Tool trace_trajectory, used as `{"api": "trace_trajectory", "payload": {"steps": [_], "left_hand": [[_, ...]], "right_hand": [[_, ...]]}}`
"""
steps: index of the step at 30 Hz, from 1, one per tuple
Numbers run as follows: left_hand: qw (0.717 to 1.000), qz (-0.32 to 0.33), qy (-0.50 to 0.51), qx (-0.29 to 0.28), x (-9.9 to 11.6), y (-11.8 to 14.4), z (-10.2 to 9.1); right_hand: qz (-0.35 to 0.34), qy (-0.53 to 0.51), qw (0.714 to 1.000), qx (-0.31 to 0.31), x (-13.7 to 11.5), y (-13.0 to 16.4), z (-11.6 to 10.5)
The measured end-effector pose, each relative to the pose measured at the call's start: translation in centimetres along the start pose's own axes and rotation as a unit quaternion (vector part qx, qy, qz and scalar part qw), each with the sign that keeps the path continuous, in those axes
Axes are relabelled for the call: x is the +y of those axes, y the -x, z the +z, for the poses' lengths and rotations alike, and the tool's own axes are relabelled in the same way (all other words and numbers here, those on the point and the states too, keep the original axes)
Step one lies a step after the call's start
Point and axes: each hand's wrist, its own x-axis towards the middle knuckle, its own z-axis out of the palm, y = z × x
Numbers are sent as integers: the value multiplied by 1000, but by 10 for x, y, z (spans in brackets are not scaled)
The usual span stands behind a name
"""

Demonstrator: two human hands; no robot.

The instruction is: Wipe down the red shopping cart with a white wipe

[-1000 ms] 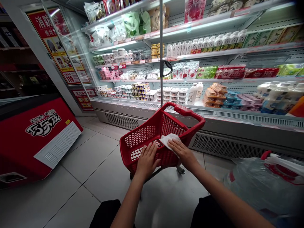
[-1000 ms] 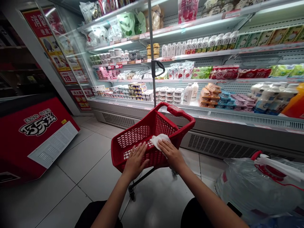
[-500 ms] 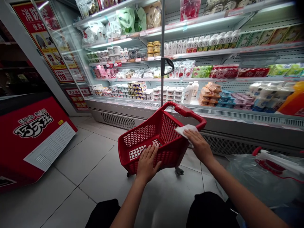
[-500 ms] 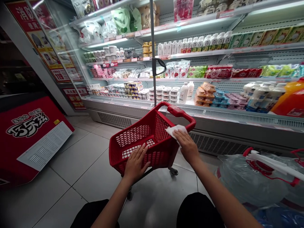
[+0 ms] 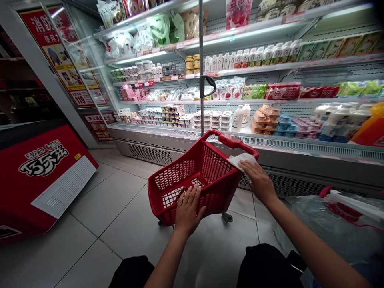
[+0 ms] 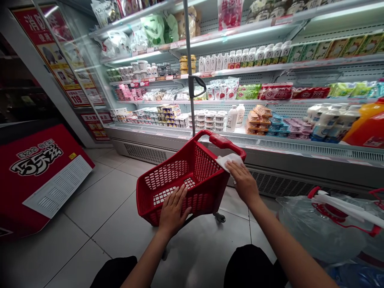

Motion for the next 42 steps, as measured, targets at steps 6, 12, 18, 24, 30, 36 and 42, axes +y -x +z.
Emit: {"api": "trace_trajectory", "payload": {"steps": [6, 12, 18, 24, 30, 36, 42], "left_hand": [[1000, 2, -1, 2, 4, -4, 1], [1000, 12, -7, -6, -4, 1, -1], [1000, 1, 0, -4, 2, -2, 0], [1000, 4, 2, -6, 6, -5, 2], [1000, 17, -12, -18, -5, -2, -5], [1000, 17, -15, -7, -5, 0, -6], [1000, 0, -5, -3, 2, -2, -1]], "right_hand": [[-97, -92, 990, -35, -95, 8, 47], [-131, -73, 987, -60, -71, 2, 32], [-16, -21, 1000, -6, -26, -1, 16], [-62, -89, 994, -20, -105, 4, 53], [-119, -104, 986, -58, -117, 0, 52], [-41, -33, 999, -7, -50, -4, 33], [-52, -64, 996, -15, -100, 5, 52]]}}
